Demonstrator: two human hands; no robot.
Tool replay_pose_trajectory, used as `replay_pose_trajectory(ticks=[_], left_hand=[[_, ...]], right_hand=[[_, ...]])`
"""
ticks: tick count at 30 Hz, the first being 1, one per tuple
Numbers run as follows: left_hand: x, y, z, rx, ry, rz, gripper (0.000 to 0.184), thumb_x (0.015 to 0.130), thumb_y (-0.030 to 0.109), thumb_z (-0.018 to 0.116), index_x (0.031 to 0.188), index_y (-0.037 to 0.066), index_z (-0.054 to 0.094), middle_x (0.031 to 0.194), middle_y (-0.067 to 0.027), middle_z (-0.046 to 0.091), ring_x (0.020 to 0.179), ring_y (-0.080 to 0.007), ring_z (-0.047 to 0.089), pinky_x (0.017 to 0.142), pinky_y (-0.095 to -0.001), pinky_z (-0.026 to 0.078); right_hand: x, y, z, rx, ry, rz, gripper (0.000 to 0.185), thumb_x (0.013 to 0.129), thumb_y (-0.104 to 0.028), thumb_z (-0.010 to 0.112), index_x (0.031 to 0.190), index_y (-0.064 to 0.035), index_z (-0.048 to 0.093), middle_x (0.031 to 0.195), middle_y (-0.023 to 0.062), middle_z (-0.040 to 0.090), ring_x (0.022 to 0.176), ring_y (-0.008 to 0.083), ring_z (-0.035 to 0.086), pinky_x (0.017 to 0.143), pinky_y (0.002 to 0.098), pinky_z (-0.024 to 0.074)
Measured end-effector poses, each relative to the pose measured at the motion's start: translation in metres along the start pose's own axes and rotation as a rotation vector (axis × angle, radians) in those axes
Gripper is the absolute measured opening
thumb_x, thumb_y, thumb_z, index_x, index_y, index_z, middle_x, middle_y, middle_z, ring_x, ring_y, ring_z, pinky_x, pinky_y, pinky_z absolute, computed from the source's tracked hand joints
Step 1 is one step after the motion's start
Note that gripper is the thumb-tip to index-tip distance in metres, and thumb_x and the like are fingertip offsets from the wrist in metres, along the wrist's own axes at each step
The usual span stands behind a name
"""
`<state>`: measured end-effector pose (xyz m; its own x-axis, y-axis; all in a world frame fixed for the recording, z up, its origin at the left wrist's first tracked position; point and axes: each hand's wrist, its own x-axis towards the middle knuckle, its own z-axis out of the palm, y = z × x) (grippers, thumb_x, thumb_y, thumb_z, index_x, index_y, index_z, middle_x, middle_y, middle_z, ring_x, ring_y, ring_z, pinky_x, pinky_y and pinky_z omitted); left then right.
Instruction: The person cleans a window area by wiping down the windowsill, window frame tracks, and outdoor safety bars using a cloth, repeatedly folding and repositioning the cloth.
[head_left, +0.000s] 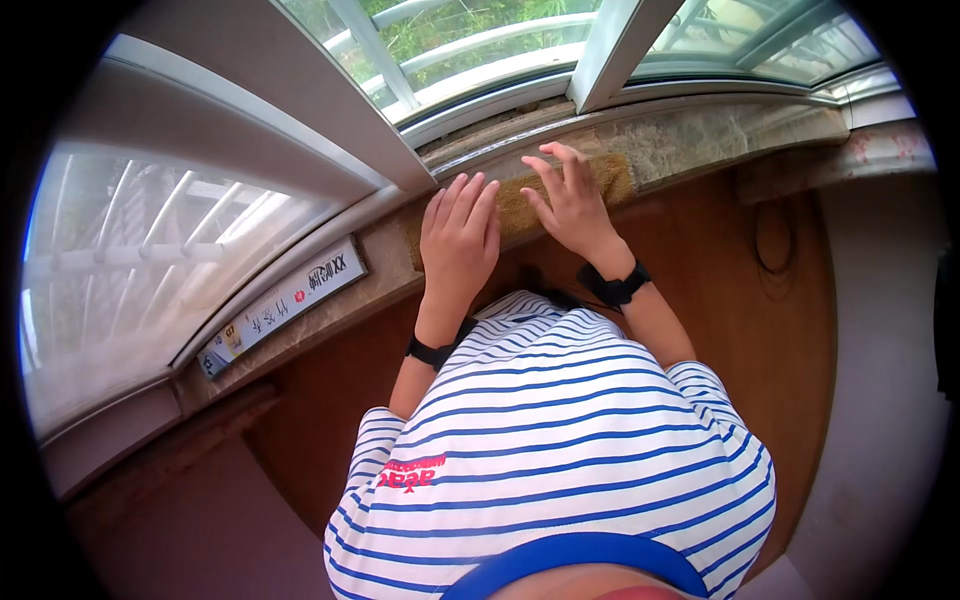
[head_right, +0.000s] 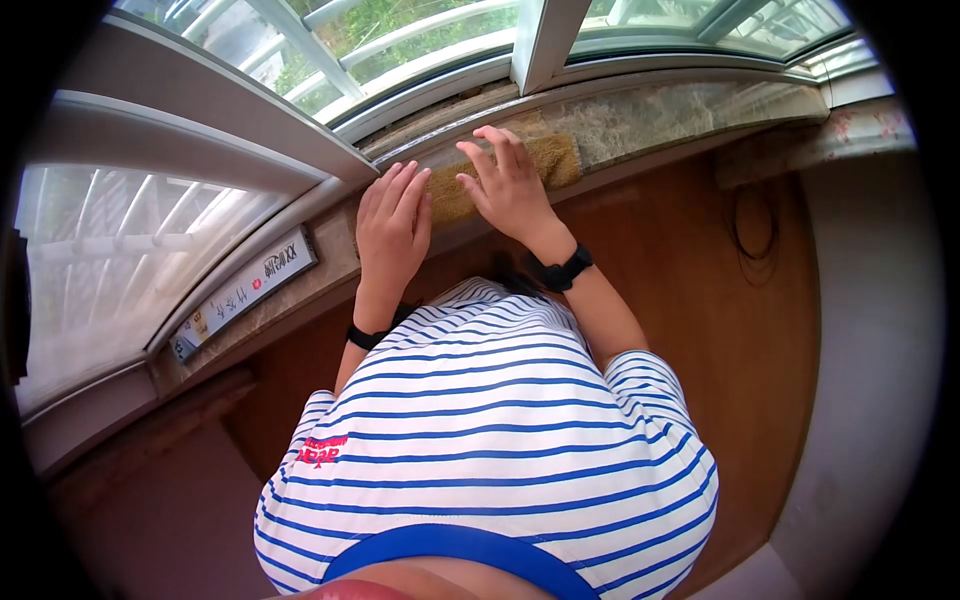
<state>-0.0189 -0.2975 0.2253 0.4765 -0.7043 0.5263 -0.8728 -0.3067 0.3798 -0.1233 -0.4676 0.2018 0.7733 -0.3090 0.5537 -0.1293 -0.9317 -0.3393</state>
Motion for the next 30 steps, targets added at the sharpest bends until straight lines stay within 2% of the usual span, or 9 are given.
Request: replay_pose_trajectory(ticks=[2, 3, 6, 18, 22, 24, 27, 29, 30], left_hand=[[-0.007, -0.004, 0.028, 0.1, -0.055, 0.087, 0.037, 0.095, 0.02, 0.059, 0.129, 0.006, 0.061, 0.136, -0.0103, 0.059, 0.131, -0.0281, 0.051, 0.112, -0.0466, 0.035], [-0.013, -0.007, 0.038, 0.097, -0.053, 0.09, 0.037, 0.095, 0.02, 0.059, 0.129, 0.006, 0.061, 0.136, -0.0103, 0.059, 0.131, -0.0281, 0.051, 0.112, -0.0466, 0.035], [-0.024, -0.012, 0.055, 0.216, -0.111, 0.02, 0.042, 0.1, 0.028, 0.047, 0.134, 0.006, 0.058, 0.141, -0.0101, 0.056, 0.136, -0.0283, 0.046, 0.115, -0.0489, 0.03], [-0.049, -0.02, 0.042, 0.245, -0.148, 0.037, 0.044, 0.1, 0.032, 0.047, 0.133, 0.005, 0.058, 0.141, -0.0103, 0.055, 0.136, -0.0289, 0.045, 0.115, -0.0493, 0.029], [-0.084, -0.035, 0.023, 0.284, -0.124, 0.078, 0.046, 0.101, 0.035, 0.045, 0.133, 0.005, 0.058, 0.142, -0.0096, 0.054, 0.136, -0.0296, 0.046, 0.114, -0.0496, 0.03], [-0.114, -0.058, 0.017, 0.372, -0.106, 0.156, 0.05, 0.098, 0.041, 0.05, 0.135, 0.009, 0.057, 0.146, -0.0066, 0.05, 0.137, -0.0275, 0.045, 0.114, -0.0477, 0.032], [-0.153, -0.088, 0.007, 0.456, -0.049, 0.225, 0.044, 0.101, 0.037, 0.048, 0.132, 0.008, 0.059, 0.142, -0.0069, 0.054, 0.134, -0.0292, 0.049, 0.112, -0.0472, 0.034], [-0.163, -0.099, -0.001, 0.56, -0.101, 0.279, 0.037, 0.097, 0.03, 0.056, 0.128, 0.01, 0.062, 0.137, -0.0063, 0.058, 0.13, -0.0289, 0.052, 0.11, -0.0463, 0.037], [-0.161, -0.097, -0.003, 0.554, -0.095, 0.298, 0.037, 0.097, 0.03, 0.056, 0.128, 0.01, 0.062, 0.137, -0.0063, 0.058, 0.13, -0.0289, 0.052, 0.11, -0.0463, 0.037]], right_hand=[[-0.007, -0.014, 0.016, 0.024, -0.07, -0.088, 0.045, 0.087, -0.018, 0.065, 0.13, -0.0102, 0.056, 0.134, 0.0108, 0.049, 0.127, 0.0317, 0.045, 0.11, 0.0434, 0.0362], [-0.008, -0.016, 0.023, 0.02, -0.068, -0.087, 0.045, 0.087, -0.018, 0.065, 0.13, -0.0102, 0.056, 0.134, 0.0108, 0.049, 0.127, 0.0317, 0.045, 0.11, 0.0434, 0.0362], [-0.01, -0.016, 0.033, -0.019, -0.151, -0.122, 0.049, 0.091, -0.016, 0.053, 0.14, -0.011, 0.053, 0.141, 0.0072, 0.056, 0.131, 0.0254, 0.05, 0.116, 0.045, 0.0319], [-0.014, -0.027, 0.029, 0.025, -0.257, -0.184, 0.049, 0.093, -0.021, 0.051, 0.141, -0.0106, 0.052, 0.143, 0.0116, 0.053, 0.134, 0.0305, 0.047, 0.116, 0.0491, 0.0292], [-0.026, -0.051, 0.036, 0.045, -0.228, -0.252, 0.05, 0.092, -0.029, 0.053, 0.139, -0.0095, 0.052, 0.141, 0.0117, 0.054, 0.133, 0.0301, 0.047, 0.115, 0.049, 0.0286], [-0.041, -0.066, 0.059, 0.073, -0.141, -0.357, 0.049, 0.095, -0.035, 0.05, 0.138, -0.011, 0.053, 0.141, 0.0098, 0.053, 0.133, 0.0265, 0.047, 0.116, 0.0473, 0.0264], [-0.06, -0.084, 0.096, -0.033, -0.032, -0.433, 0.047, 0.096, -0.035, 0.05, 0.138, -0.0143, 0.053, 0.139, 0.0051, 0.055, 0.131, 0.0209, 0.049, 0.115, 0.0429, 0.0264], [-0.063, -0.087, 0.109, -0.164, 0.107, -0.55, 0.044, 0.096, -0.03, 0.05, 0.138, -0.0163, 0.052, 0.138, -0.0006, 0.054, 0.131, 0.0151, 0.048, 0.114, 0.0381, 0.0266], [-0.063, -0.086, 0.109, -0.18, 0.116, -0.541, 0.044, 0.096, -0.03, 0.05, 0.138, -0.0163, 0.052, 0.138, -0.0006, 0.054, 0.131, 0.0151, 0.048, 0.114, 0.0381, 0.0266]])
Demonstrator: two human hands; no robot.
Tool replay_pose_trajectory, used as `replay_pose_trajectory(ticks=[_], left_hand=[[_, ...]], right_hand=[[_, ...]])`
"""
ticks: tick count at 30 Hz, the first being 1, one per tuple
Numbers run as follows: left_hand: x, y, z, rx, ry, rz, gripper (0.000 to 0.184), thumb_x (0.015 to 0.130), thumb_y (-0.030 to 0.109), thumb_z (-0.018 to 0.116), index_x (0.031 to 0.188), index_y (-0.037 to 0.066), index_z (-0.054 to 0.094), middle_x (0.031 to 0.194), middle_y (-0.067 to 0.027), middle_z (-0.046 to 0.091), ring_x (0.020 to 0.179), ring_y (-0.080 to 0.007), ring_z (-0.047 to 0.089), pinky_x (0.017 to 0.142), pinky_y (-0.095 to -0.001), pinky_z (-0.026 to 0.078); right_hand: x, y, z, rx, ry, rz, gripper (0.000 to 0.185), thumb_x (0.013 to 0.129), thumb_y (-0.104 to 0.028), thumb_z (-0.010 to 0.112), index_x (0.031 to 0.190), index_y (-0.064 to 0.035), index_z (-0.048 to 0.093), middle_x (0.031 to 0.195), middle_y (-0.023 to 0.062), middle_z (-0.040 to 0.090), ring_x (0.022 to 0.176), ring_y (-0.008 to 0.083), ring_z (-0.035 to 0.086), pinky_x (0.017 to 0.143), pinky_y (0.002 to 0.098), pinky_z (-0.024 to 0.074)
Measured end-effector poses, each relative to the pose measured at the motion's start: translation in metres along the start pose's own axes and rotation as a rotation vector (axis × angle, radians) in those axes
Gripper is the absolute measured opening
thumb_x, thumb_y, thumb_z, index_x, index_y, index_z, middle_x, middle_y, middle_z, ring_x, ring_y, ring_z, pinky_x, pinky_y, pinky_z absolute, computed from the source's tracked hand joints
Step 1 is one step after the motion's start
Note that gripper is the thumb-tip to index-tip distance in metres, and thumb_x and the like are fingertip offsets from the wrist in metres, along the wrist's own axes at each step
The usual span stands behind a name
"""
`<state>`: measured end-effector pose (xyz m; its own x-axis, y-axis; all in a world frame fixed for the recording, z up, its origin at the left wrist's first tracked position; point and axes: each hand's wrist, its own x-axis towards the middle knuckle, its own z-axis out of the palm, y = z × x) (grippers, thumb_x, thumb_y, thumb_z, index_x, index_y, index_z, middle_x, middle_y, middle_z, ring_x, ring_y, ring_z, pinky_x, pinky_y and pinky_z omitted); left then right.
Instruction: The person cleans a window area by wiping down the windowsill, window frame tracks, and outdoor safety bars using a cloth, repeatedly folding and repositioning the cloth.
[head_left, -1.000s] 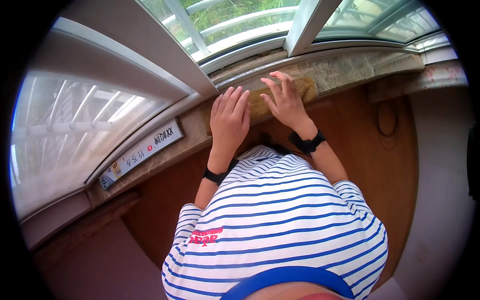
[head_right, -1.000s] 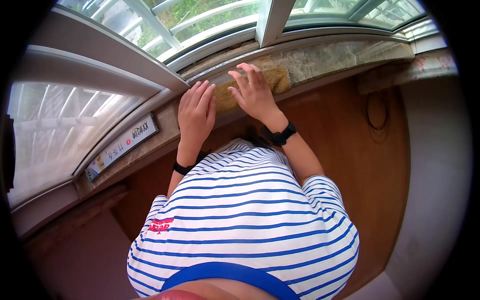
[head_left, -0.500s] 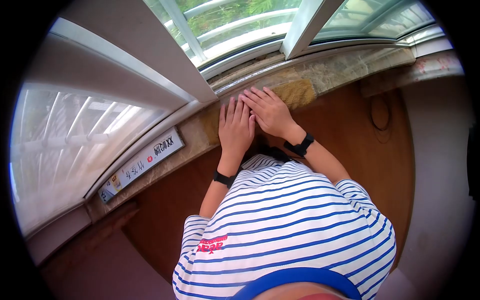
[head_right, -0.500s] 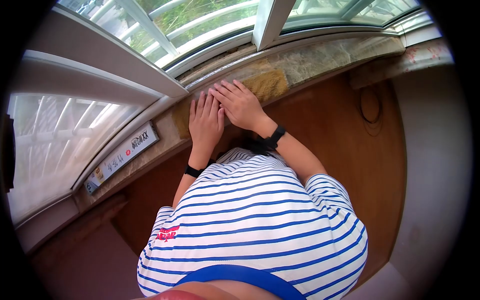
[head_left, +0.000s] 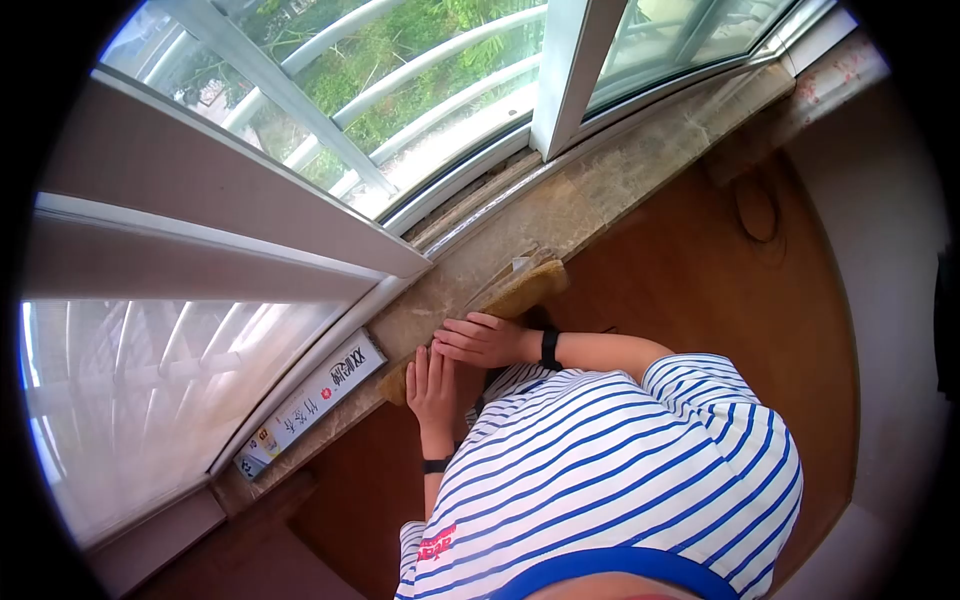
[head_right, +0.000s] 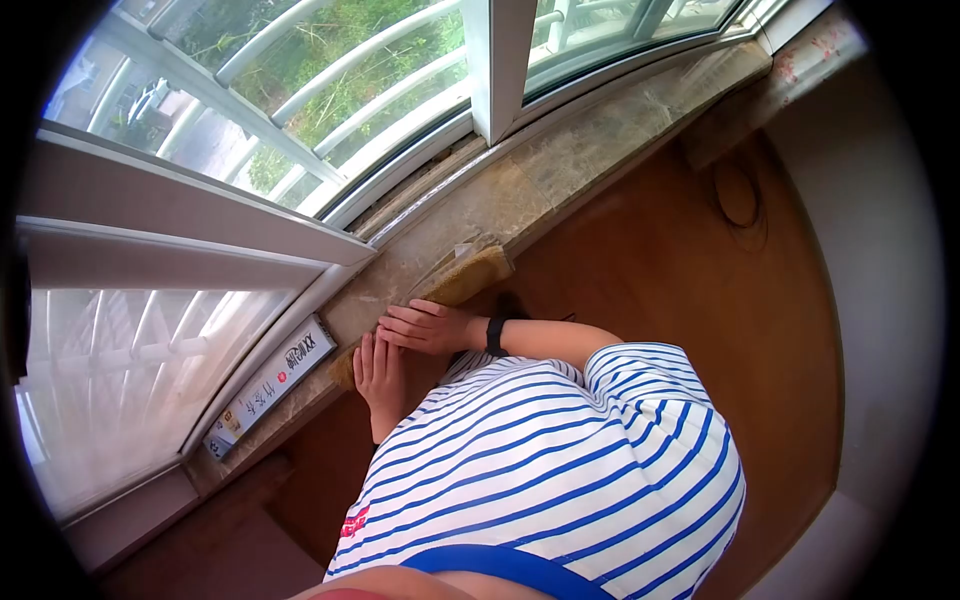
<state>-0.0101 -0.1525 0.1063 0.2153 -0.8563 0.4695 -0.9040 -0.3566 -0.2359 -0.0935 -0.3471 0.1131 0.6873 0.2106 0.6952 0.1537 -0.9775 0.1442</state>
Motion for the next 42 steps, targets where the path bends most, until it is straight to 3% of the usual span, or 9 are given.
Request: replay_pose_trajectory(ticks=[2, 7, 10, 15, 17, 21, 29, 31, 42], left_hand=[[0.012, 0.003, -0.013, -0.217, -0.007, -0.126, 0.031, 0.093, 0.023, 0.065, 0.122, 0.012, 0.065, 0.133, -0.006, 0.061, 0.125, -0.0278, 0.055, 0.105, -0.0452, 0.038], [0.029, -0.001, -0.02, -0.306, 0.009, -0.142, 0.028, 0.088, 0.018, 0.069, 0.116, 0.014, 0.065, 0.127, -0.0059, 0.062, 0.118, -0.0277, 0.056, 0.1, -0.0436, 0.038], [0.041, -0.004, -0.017, -0.296, -0.043, -0.096, 0.028, 0.088, 0.014, 0.059, 0.115, 0.01, 0.058, 0.125, -0.0128, 0.057, 0.116, -0.0329, 0.052, 0.097, -0.0501, 0.038], [0.052, 0.001, -0.007, -0.276, 0.02, -0.05, 0.032, 0.088, 0.013, 0.057, 0.119, 0.009, 0.053, 0.124, -0.0155, 0.056, 0.111, -0.0354, 0.053, 0.092, -0.051, 0.039], [0.059, 0.004, -0.013, -0.224, -0.015, -0.059, 0.031, 0.085, 0.012, 0.063, 0.114, 0.01, 0.053, 0.121, -0.0145, 0.057, 0.109, -0.0349, 0.055, 0.092, -0.0507, 0.04], [0.061, 0.016, -0.005, -0.232, 0.053, -0.133, 0.026, 0.089, 0.014, 0.056, 0.115, 0.01, 0.051, 0.121, -0.0155, 0.056, 0.11, -0.0356, 0.053, 0.093, -0.0518, 0.039], [0.068, 0.013, 0.017, -0.194, 0.069, 0.043, 0.017, 0.092, 0.012, 0.056, 0.105, 0.009, 0.045, 0.11, -0.0164, 0.059, 0.095, -0.0327, 0.059, 0.082, -0.0496, 0.043], [0.084, 0.029, 0.023, -0.173, 0.091, 0.043, 0.018, 0.091, 0.013, 0.057, 0.104, 0.01, 0.044, 0.11, -0.0162, 0.059, 0.094, -0.0325, 0.059, 0.081, -0.0497, 0.044], [0.214, 0.153, 0.031, -0.138, 0.108, -0.009, 0.015, 0.09, 0.015, 0.054, 0.096, 0.006, 0.044, 0.104, -0.018, 0.059, 0.091, -0.0354, 0.059, 0.081, -0.0503, 0.045]], right_hand=[[-0.002, 0.002, -0.004, 0.02, -0.066, -0.016, 0.043, 0.096, -0.026, 0.051, 0.138, -0.0168, 0.051, 0.139, -0.0043, 0.053, 0.132, 0.0119, 0.046, 0.114, 0.0344, 0.0275], [0.001, 0.007, -0.016, -0.025, -0.119, -0.005, 0.044, 0.096, -0.024, 0.05, 0.14, -0.0165, 0.05, 0.14, -0.0045, 0.051, 0.133, 0.0111, 0.045, 0.114, 0.032, 0.0293], [0.004, 0.009, -0.023, 0.203, -0.129, 0.099, 0.044, 0.095, -0.018, 0.052, 0.139, -0.014, 0.052, 0.142, -0.0029, 0.051, 0.133, 0.0127, 0.047, 0.11, 0.0297, 0.0376], [-0.002, 0.012, -0.02, 0.159, -0.155, 0.139, 0.046, 0.095, -0.017, 0.052, 0.141, -0.013, 0.05, 0.143, -0.0023, 0.051, 0.133, 0.0137, 0.048, 0.112, 0.0307, 0.0366], [-0.006, 0.016, -0.019, -0.005, -0.174, 0.088, 0.047, 0.097, -0.018, 0.049, 0.144, -0.0114, 0.046, 0.146, -0.0008, 0.048, 0.135, 0.0139, 0.045, 0.113, 0.0313, 0.0356], [-0.011, 0.014, -0.01, 0.02, -0.19, 0.063, 0.046, 0.099, -0.018, 0.045, 0.144, -0.0092, 0.044, 0.15, 0.0018, 0.044, 0.138, 0.0168, 0.042, 0.116, 0.032, 0.0321], [-0.025, 0.04, -0.009, 0.168, 0.007, 0.013, 0.037, 0.098, -0.016, 0.046, 0.132, -0.0033, 0.054, 0.14, 0.0086, 0.054, 0.133, 0.0207, 0.048, 0.112, 0.034, 0.0375], [-0.037, 0.06, -0.019, 0.159, -0.023, 0.009, 0.041, 0.101, -0.014, 0.04, 0.14, -0.005, 0.047, 0.145, 0.0096, 0.049, 0.136, 0.0195, 0.045, 0.115, 0.0342, 0.0351], [-0.11, 0.188, -0.079, 0.489, 0.065, 0.117, 0.039, 0.101, -0.012, 0.038, 0.134, 0.0043, 0.05, 0.141, 0.0197, 0.052, 0.135, 0.027, 0.047, 0.115, 0.0386, 0.036]])
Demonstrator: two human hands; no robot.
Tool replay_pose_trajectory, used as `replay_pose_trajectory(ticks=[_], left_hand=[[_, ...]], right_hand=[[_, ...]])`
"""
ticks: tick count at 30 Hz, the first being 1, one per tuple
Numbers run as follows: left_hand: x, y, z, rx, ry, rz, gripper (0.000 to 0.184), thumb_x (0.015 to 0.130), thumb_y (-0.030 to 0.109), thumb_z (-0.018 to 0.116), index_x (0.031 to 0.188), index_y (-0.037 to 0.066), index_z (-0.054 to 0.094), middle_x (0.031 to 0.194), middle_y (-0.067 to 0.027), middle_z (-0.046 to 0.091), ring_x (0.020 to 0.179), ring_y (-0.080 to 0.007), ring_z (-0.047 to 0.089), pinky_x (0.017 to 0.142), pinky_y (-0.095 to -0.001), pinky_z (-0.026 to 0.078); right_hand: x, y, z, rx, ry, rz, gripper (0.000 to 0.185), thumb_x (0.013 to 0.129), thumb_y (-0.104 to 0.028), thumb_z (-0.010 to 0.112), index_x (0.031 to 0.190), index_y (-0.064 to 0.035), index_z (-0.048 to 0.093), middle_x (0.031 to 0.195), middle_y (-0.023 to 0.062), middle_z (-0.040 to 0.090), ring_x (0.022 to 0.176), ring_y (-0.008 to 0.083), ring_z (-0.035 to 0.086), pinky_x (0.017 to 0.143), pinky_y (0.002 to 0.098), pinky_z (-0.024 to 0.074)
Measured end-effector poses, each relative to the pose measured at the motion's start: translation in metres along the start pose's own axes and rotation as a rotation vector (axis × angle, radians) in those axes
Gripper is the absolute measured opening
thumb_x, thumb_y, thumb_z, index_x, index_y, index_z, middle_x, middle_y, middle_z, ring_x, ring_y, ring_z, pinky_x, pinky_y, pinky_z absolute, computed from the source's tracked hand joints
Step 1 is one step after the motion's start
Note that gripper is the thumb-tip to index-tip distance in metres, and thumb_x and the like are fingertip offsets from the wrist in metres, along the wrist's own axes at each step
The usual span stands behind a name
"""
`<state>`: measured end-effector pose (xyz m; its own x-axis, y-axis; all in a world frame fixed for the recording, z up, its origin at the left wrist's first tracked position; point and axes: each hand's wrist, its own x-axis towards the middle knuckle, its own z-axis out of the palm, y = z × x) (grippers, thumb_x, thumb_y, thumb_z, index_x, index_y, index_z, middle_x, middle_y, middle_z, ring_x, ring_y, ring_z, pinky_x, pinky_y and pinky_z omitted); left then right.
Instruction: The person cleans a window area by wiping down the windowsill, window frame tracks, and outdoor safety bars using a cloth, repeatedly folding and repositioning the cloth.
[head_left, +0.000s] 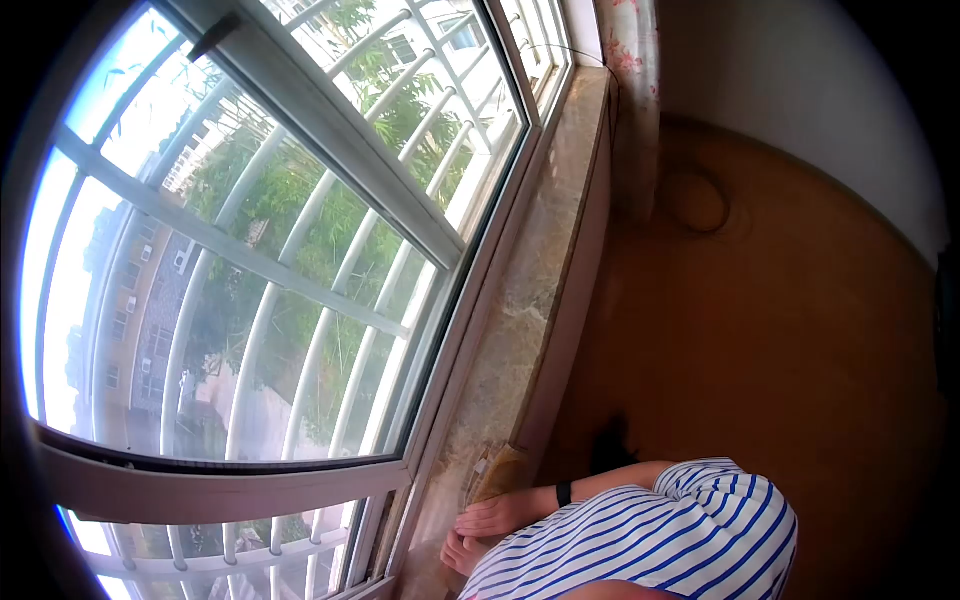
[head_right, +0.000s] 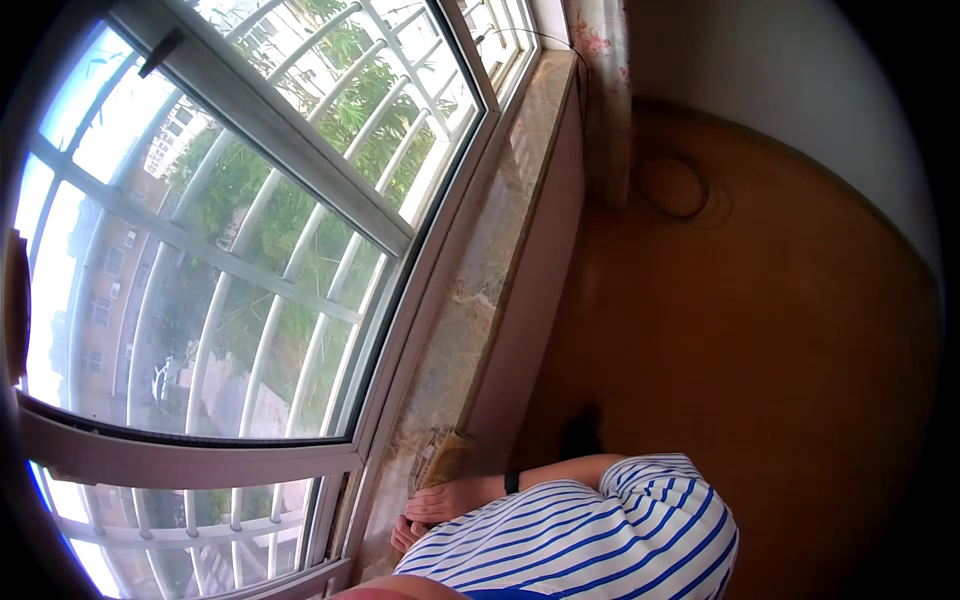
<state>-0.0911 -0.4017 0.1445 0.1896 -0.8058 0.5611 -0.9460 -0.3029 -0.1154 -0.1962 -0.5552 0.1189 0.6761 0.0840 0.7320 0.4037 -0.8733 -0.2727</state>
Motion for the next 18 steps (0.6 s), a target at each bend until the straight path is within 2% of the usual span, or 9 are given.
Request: replay_pose_trajectory(ticks=[4, 6, 9, 11, 14, 16, 18], left_hand=[[0.059, 0.054, 0.007, -0.001, -0.159, 0.034, 0.014, 0.091, 0.012, 0.056, 0.1, 0.007, 0.045, 0.11, -0.0221, 0.059, 0.092, -0.0389, 0.06, 0.079, -0.0517, 0.046], [0.085, 0.088, 0.022, 0.077, -0.112, -0.042, 0.017, 0.091, 0.013, 0.057, 0.098, 0.008, 0.042, 0.107, -0.0171, 0.059, 0.092, -0.0363, 0.059, 0.079, -0.0504, 0.045], [0.121, 0.126, 0.044, 0.075, -0.061, -0.047, 0.018, 0.091, 0.011, 0.058, 0.098, 0.008, 0.041, 0.108, -0.018, 0.06, 0.093, -0.0366, 0.06, 0.078, -0.0505, 0.045], [0.144, 0.152, 0.055, 0.081, -0.033, -0.058, 0.018, 0.091, 0.016, 0.058, 0.096, 0.008, 0.042, 0.105, -0.0187, 0.06, 0.092, -0.0373, 0.06, 0.077, -0.0512, 0.045], [0.178, 0.188, 0.066, 0.132, -0.068, -0.053, 0.017, 0.092, 0.016, 0.057, 0.096, 0.008, 0.042, 0.105, -0.0187, 0.06, 0.091, -0.0374, 0.06, 0.078, -0.051, 0.045], [0.196, 0.206, 0.079, 0.106, -0.13, -0.049, 0.023, 0.094, 0.011, 0.059, 0.11, 0.01, 0.043, 0.118, -0.0172, 0.059, 0.104, -0.0356, 0.06, 0.09, -0.048, 0.046], [0.205, 0.216, 0.102, 0.116, -0.069, -0.027, 0.02, 0.094, 0.016, 0.058, 0.104, 0.009, 0.042, 0.115, -0.0179, 0.06, 0.102, -0.0361, 0.061, 0.086, -0.0493, 0.046]], right_hand=[[-0.024, 0.035, -0.061, 0.086, 0.014, 0.14, 0.039, 0.101, -0.014, 0.039, 0.135, 0.003, 0.05, 0.142, 0.0168, 0.051, 0.135, 0.0258, 0.047, 0.115, 0.0391, 0.0358], [-0.04, 0.056, -0.086, 0.094, 0.036, 0.161, 0.039, 0.102, -0.014, 0.039, 0.135, 0.0018, 0.05, 0.142, 0.0134, 0.052, 0.134, 0.0249, 0.048, 0.115, 0.0388, 0.0359], [-0.06, 0.09, -0.123, 0.007, 0.053, 0.133, 0.038, 0.101, -0.014, 0.041, 0.135, 0.0009, 0.051, 0.142, 0.0129, 0.052, 0.134, 0.0242, 0.048, 0.115, 0.0384, 0.0363], [-0.072, 0.109, -0.139, -0.046, 0.026, 0.141, 0.037, 0.101, -0.012, 0.042, 0.135, -0.0008, 0.051, 0.141, 0.0118, 0.053, 0.133, 0.0235, 0.049, 0.115, 0.0378, 0.0368], [-0.09, 0.141, -0.18, -0.054, 0.068, 0.143, 0.037, 0.1, -0.01, 0.043, 0.135, -0.0027, 0.052, 0.14, 0.0099, 0.054, 0.132, 0.0224, 0.05, 0.114, 0.0365, 0.0376], [-0.103, 0.164, -0.199, -0.05, 0.081, 0.138, 0.036, 0.1, -0.009, 0.044, 0.134, -0.0024, 0.052, 0.14, 0.0099, 0.054, 0.132, 0.0224, 0.05, 0.114, 0.0363, 0.0379], [-0.114, 0.183, -0.218, -0.048, 0.101, 0.142, 0.035, 0.1, -0.009, 0.044, 0.133, -0.0021, 0.053, 0.139, 0.0098, 0.055, 0.132, 0.0223, 0.05, 0.114, 0.0362, 0.0382]])
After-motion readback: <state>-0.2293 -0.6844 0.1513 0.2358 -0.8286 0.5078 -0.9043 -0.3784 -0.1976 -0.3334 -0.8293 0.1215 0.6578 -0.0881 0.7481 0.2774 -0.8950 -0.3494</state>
